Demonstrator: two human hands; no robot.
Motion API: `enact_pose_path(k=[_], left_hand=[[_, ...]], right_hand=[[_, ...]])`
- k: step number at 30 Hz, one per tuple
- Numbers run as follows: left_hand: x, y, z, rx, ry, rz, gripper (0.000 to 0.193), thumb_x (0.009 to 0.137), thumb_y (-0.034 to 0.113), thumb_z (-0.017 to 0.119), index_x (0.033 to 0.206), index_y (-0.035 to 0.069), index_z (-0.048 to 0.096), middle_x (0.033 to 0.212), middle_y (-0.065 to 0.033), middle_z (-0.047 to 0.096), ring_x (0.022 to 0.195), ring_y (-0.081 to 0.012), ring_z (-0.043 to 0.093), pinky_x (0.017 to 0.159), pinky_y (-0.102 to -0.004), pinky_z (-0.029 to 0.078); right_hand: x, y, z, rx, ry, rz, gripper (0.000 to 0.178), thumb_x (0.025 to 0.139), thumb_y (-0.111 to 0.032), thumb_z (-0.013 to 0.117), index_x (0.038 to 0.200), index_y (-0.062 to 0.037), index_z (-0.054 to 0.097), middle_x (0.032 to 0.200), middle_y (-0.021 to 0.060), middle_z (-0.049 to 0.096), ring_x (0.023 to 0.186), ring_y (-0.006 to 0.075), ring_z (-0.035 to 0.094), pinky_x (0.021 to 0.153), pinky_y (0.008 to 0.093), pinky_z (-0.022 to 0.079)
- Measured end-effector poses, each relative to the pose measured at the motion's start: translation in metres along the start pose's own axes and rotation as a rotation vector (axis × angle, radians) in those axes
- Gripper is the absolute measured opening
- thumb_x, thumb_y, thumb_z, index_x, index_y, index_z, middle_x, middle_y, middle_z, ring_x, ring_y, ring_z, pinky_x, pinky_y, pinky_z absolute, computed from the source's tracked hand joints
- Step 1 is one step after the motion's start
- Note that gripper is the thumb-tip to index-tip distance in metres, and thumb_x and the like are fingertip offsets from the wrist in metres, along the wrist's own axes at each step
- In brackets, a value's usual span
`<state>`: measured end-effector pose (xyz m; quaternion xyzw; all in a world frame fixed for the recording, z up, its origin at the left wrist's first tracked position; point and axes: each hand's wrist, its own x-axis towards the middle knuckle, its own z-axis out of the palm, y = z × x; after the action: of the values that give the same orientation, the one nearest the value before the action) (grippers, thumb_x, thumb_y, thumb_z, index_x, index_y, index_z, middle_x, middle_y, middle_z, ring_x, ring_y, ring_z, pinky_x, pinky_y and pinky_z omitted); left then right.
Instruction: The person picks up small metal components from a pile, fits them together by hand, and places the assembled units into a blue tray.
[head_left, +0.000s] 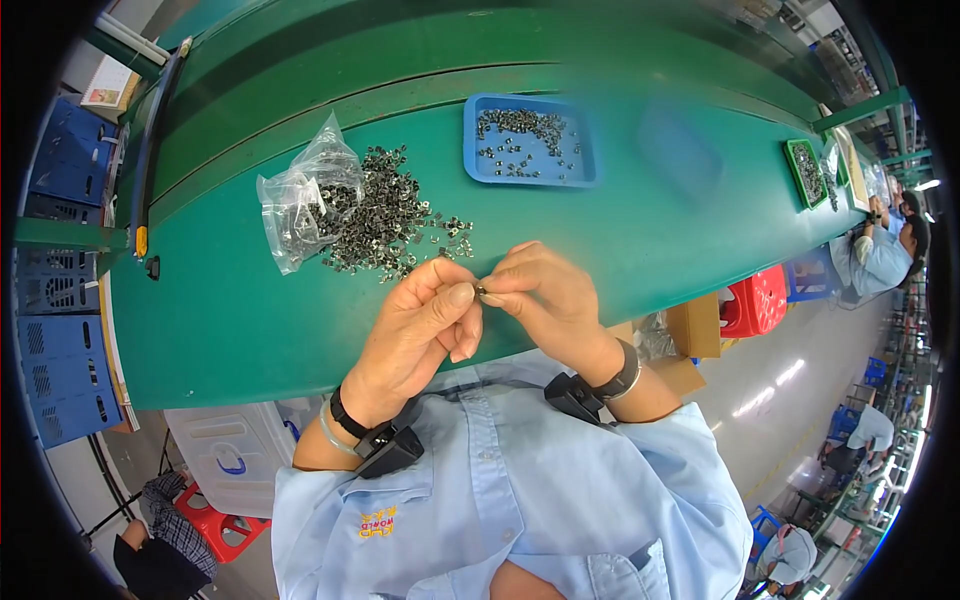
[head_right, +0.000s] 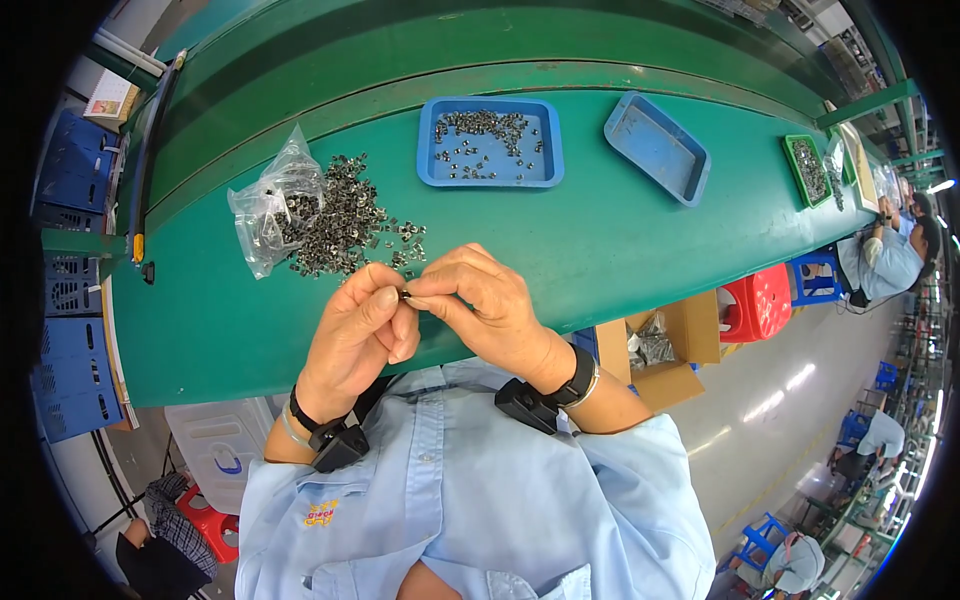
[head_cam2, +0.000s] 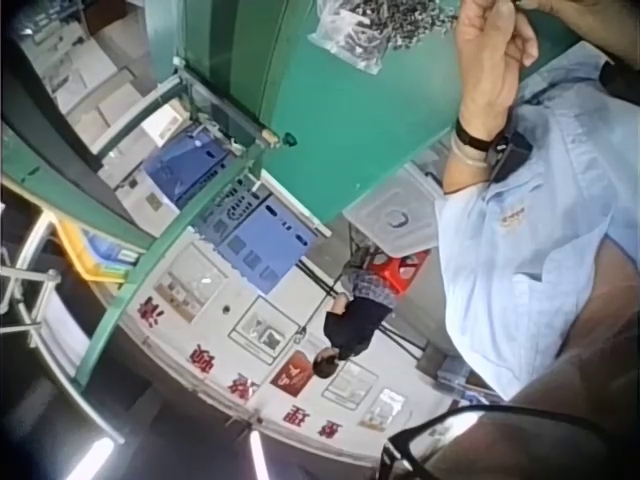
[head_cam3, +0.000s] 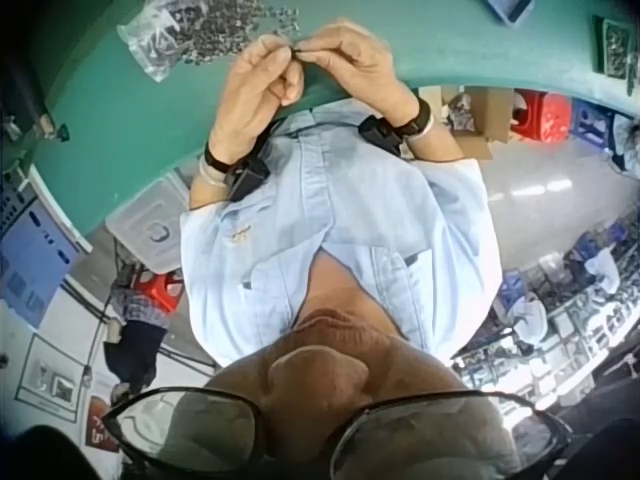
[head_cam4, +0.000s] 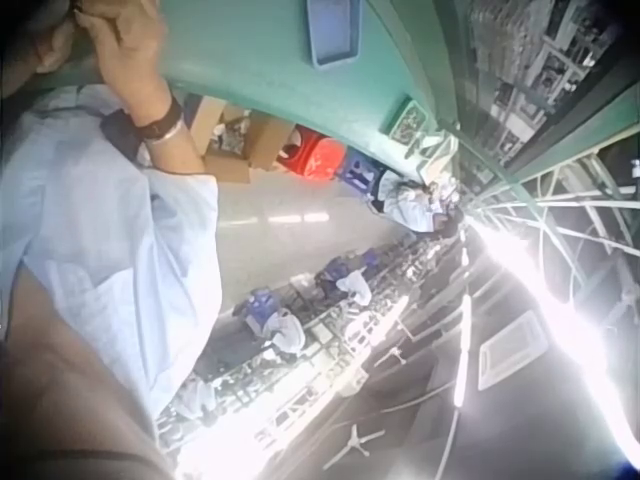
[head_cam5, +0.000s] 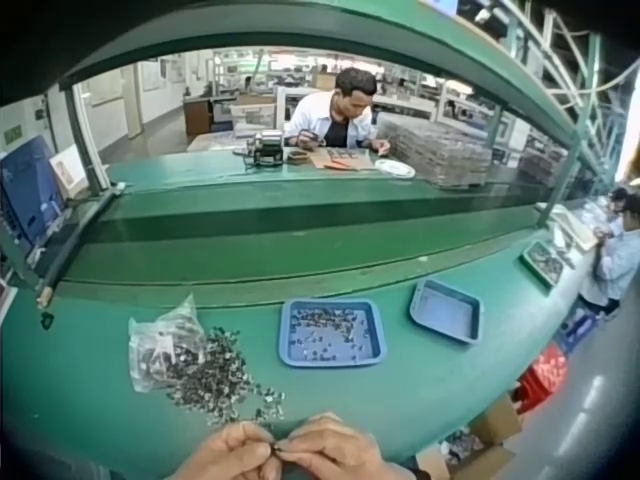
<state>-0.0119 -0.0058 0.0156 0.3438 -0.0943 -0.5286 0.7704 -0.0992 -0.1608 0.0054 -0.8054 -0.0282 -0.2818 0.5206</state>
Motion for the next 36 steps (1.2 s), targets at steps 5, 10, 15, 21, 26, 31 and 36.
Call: enact_pose_path(k=[5,10,15,21,26,31,36], left_hand=[[0.000,-0.001,0.001,0.017,0.012,0.011,0.012,0.093,0.017,0.056,0.097,0.006,0.054,0.067,-0.0035,0.056,0.055,-0.0096,0.050,0.048,-0.0223,0.038],[0.001,-0.001,0.002,0.036,0.024,0.019,0.011,0.093,0.016,0.057,0.096,0.006,0.054,0.068,-0.0032,0.056,0.056,-0.0094,0.051,0.047,-0.0217,0.039],[0.003,-0.001,0.000,0.075,0.027,0.015,0.013,0.094,0.017,0.056,0.100,0.006,0.053,0.070,-0.0033,0.057,0.057,-0.0097,0.052,0.048,-0.0218,0.039],[-0.001,0.002,-0.004,0.065,0.151,0.025,0.017,0.095,0.018,0.053,0.106,0.005,0.052,0.074,-0.0039,0.058,0.057,-0.0099,0.051,0.049,-0.0226,0.039],[-0.009,0.006,-0.023,0.007,0.233,0.077,0.018,0.095,0.017,0.052,0.108,0.005,0.052,0.075,-0.0043,0.058,0.056,-0.0102,0.050,0.048,-0.0231,0.039],[-0.011,0.006,-0.035,-0.037,0.256,0.071,0.015,0.095,0.015,0.052,0.106,0.005,0.053,0.074,-0.0043,0.057,0.056,-0.0103,0.050,0.048,-0.0230,0.039],[-0.008,0.007,-0.031,-0.030,0.237,0.038,0.014,0.095,0.014,0.052,0.104,0.004,0.053,0.074,-0.0044,0.057,0.056,-0.0103,0.051,0.048,-0.0226,0.039]], right_hand=[[-0.002,0.004,0.000,0.016,0.005,-0.011,0.013,0.076,-0.002,0.071,0.086,-0.0058,0.063,0.083,0.0062,0.065,0.076,0.0213,0.061,0.072,0.0331,0.049],[-0.002,0.004,0.001,-0.015,0.011,-0.048,0.013,0.076,-0.001,0.070,0.087,-0.0053,0.063,0.084,0.0064,0.064,0.076,0.0216,0.061,0.071,0.0331,0.049],[-0.002,0.005,0.002,-0.039,0.020,-0.027,0.014,0.076,0.000,0.070,0.087,-0.0047,0.063,0.085,0.0067,0.064,0.077,0.0219,0.061,0.071,0.0326,0.049],[0.040,0.028,-0.031,-0.338,0.129,0.012,0.013,0.079,-0.004,0.067,0.091,-0.0031,0.063,0.086,0.0083,0.063,0.080,0.0215,0.061,0.072,0.0313,0.049],[0.067,0.053,-0.047,-0.474,0.143,0.091,0.012,0.081,-0.008,0.065,0.092,-0.0040,0.063,0.092,0.0082,0.062,0.083,0.0213,0.061,0.072,0.0320,0.048],[0.053,0.049,-0.025,-0.637,-0.150,-0.008,0.014,0.079,-0.010,0.066,0.092,-0.0055,0.063,0.092,0.0080,0.060,0.084,0.0250,0.059,0.072,0.0350,0.048],[0.043,0.050,0.000,-0.617,-0.341,0.015,0.018,0.076,-0.011,0.068,0.092,-0.0064,0.063,0.088,0.0077,0.058,0.083,0.0288,0.056,0.071,0.0378,0.046]])
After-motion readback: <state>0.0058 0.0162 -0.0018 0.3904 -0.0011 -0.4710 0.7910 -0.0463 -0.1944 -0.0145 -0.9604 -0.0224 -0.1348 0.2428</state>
